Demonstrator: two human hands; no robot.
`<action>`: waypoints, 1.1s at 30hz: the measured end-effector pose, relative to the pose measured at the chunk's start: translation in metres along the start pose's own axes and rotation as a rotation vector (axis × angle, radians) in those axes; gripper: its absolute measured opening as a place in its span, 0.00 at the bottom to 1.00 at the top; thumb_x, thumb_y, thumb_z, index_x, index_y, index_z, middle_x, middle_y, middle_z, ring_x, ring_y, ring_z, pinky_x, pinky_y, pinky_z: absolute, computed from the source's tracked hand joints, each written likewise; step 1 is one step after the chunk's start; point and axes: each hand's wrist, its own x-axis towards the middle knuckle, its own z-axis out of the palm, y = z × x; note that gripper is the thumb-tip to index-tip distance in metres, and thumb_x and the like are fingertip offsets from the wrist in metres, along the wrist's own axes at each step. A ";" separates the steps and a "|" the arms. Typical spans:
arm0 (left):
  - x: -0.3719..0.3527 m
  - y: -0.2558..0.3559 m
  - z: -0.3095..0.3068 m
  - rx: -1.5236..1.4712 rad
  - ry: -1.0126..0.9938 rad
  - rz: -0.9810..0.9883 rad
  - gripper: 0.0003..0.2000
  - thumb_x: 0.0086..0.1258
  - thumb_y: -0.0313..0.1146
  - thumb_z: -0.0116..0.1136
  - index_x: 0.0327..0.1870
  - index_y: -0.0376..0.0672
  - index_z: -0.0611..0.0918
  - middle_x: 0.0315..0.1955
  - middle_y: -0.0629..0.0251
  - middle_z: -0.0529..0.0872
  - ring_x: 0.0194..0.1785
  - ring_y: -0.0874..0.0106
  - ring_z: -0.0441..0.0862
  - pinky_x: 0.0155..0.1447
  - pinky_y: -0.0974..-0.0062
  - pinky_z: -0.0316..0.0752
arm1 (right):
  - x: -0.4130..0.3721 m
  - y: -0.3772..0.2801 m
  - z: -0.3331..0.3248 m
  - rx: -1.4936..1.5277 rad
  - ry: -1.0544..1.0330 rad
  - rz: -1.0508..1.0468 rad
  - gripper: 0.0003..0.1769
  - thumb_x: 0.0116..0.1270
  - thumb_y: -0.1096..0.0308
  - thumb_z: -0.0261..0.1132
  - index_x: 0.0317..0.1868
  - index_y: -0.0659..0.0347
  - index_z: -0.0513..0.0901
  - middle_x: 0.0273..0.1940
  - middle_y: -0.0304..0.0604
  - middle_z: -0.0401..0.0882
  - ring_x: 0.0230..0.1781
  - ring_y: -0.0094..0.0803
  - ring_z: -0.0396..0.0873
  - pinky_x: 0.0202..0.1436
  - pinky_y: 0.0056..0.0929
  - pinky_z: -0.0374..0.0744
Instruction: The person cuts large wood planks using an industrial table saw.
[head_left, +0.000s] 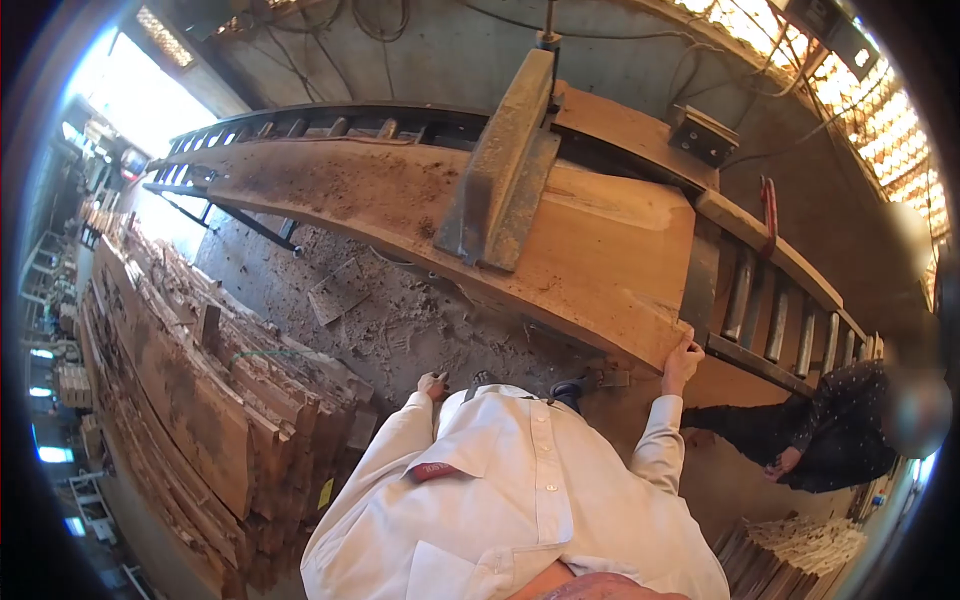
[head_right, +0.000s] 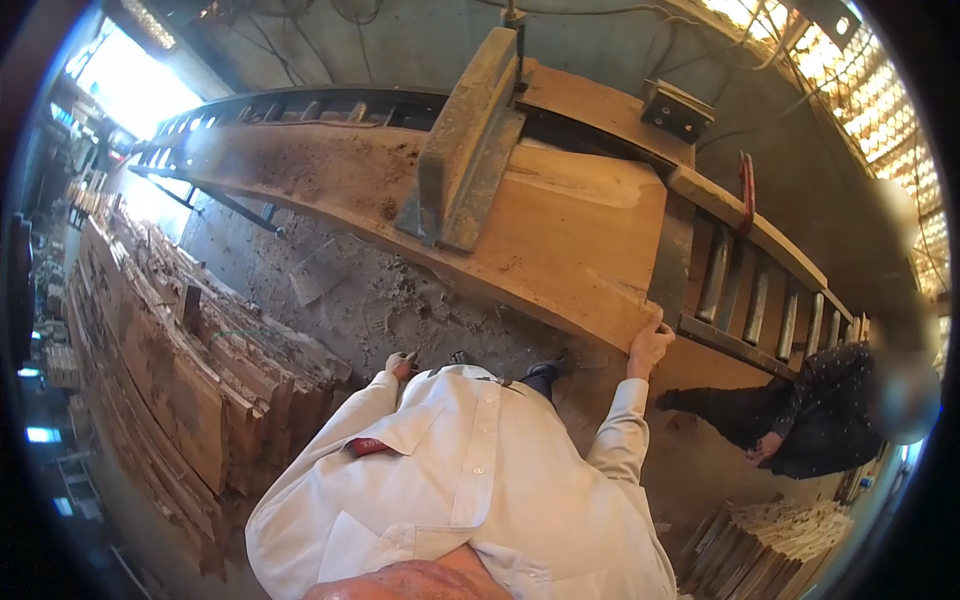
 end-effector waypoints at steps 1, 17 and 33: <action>0.002 0.002 0.000 -0.001 -0.001 0.018 0.21 0.75 0.49 0.61 0.43 0.37 0.90 0.35 0.59 0.94 0.36 0.66 0.92 0.43 0.67 0.85 | 0.001 0.002 0.001 -0.003 0.007 -0.001 0.42 0.75 0.30 0.55 0.58 0.68 0.74 0.54 0.65 0.82 0.58 0.59 0.80 0.62 0.48 0.76; 0.016 -0.019 -0.033 0.292 -0.039 0.185 0.23 0.72 0.51 0.62 0.41 0.33 0.89 0.35 0.52 0.93 0.41 0.63 0.92 0.50 0.66 0.82 | -0.001 -0.001 0.000 0.036 0.048 0.018 0.39 0.74 0.31 0.57 0.56 0.66 0.76 0.51 0.59 0.84 0.55 0.53 0.82 0.60 0.46 0.78; 0.024 -0.006 -0.020 0.064 -0.235 0.149 0.18 0.74 0.41 0.65 0.54 0.35 0.83 0.40 0.53 0.91 0.39 0.61 0.91 0.42 0.66 0.85 | 0.004 0.004 0.003 0.022 0.067 0.005 0.38 0.73 0.31 0.58 0.55 0.64 0.77 0.51 0.61 0.84 0.57 0.56 0.82 0.62 0.47 0.77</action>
